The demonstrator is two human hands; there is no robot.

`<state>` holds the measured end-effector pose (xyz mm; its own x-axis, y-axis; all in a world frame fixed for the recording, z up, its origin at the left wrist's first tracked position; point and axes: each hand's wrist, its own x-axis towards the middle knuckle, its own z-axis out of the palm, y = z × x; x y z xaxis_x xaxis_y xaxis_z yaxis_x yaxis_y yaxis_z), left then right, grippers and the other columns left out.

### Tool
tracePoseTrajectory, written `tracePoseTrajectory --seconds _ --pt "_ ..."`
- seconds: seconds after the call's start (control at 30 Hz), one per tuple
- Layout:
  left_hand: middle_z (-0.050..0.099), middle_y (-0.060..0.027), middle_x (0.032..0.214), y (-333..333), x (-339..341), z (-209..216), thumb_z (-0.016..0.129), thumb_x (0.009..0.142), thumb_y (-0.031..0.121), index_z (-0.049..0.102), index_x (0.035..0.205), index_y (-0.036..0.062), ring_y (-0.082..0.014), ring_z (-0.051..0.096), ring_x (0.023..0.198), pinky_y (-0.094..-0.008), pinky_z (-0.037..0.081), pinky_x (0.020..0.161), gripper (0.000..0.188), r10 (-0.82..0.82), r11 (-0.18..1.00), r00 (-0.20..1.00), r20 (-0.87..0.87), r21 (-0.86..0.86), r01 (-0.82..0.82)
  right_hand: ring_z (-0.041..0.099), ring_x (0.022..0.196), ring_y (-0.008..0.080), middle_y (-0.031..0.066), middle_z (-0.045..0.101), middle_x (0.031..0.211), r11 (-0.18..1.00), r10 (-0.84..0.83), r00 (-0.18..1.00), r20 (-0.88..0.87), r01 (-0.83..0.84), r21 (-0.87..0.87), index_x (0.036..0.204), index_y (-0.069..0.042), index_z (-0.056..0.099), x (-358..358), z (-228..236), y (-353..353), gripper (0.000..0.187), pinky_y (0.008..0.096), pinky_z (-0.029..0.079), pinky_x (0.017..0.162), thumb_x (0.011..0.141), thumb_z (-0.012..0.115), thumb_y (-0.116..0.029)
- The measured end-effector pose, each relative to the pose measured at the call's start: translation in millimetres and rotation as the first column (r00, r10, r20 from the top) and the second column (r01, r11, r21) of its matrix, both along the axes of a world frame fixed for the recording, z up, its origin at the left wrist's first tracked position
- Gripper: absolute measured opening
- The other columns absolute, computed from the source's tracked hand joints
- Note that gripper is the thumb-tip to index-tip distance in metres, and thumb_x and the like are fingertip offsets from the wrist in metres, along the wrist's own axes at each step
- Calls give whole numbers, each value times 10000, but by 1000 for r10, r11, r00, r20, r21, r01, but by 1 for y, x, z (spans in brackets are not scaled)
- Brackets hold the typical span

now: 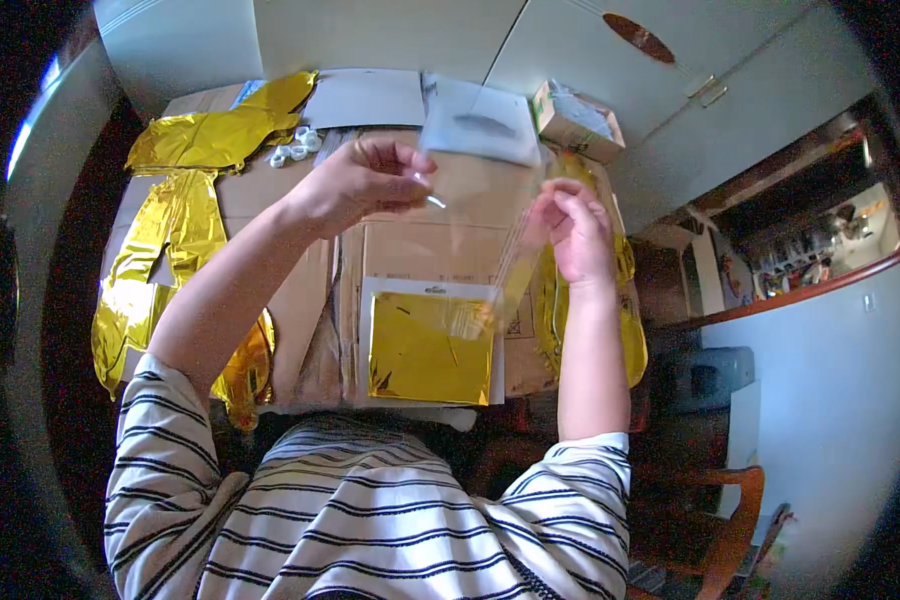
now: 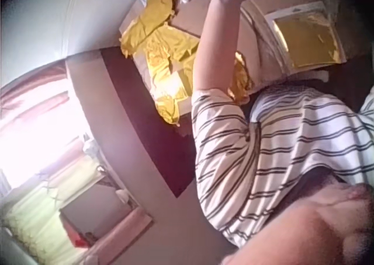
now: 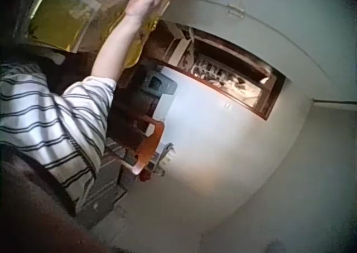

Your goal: The recorder is inspecting, folding, and preparing gold foil letter balloons for packaging on a cardboard-covered surface.

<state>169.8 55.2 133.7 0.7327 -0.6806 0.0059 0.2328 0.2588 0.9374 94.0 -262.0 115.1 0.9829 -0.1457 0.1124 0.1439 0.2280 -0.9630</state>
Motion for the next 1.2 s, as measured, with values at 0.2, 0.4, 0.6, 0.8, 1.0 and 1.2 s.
tracePoseTrajectory --seconds 0.2,0.4,0.6,0.8,1.0,1.2 --pt "663 -28 982 -8 7 5 722 908 61 645 1102 36 -126 665 888 -277 575 842 210 77 992 992 98 95 -86 673 1024 326 203 702 1065 215 -339 655 676 753 -622 1163 24 643 -2 14 58 379 443 520 933 916 691 -260" --pt "691 -107 960 -29 -3 7 709 913 43 592 1050 16 -184 711 880 -311 599 814 182 170 980 985 12 -109 -168 677 1053 370 262 696 1090 450 -137 938 318 344 -824 1192 54 634 -30 58 139 654 432 527 930 828 776 -470" --pt "665 -104 968 -34 -15 -9 702 907 18 556 1080 3 -191 707 882 -321 607 808 227 249 955 968 23 -171 -241 663 954 111 56 730 1033 678 47 999 -7 -37 -734 1155 43 676 -6 44 119 266 283 535 863 938 700 -109" --pt "595 -44 934 -16 -21 -6 692 894 -1 499 1263 -30 -148 674 843 -305 591 852 417 272 962 941 200 -32 -271 663 885 97 80 752 977 849 154 988 -29 -148 -507 1102 16 716 2 27 109 216 276 524 837 960 672 -141" --pt "649 -81 848 -9 -41 -26 747 806 82 464 1329 -44 -136 650 784 -257 537 746 607 408 861 785 466 89 -501 689 784 255 124 702 836 210 -39 842 538 534 -819 955 -25 702 -14 38 122 123 348 531 748 859 683 -100" --pt "621 -175 1110 17 -63 -47 735 787 120 110 1542 -26 -257 575 1116 -404 453 982 991 503 725 681 532 171 -668 594 684 270 58 569 729 -189 237 682 692 731 -655 839 -104 631 -20 33 138 112 405 481 681 791 729 -85"
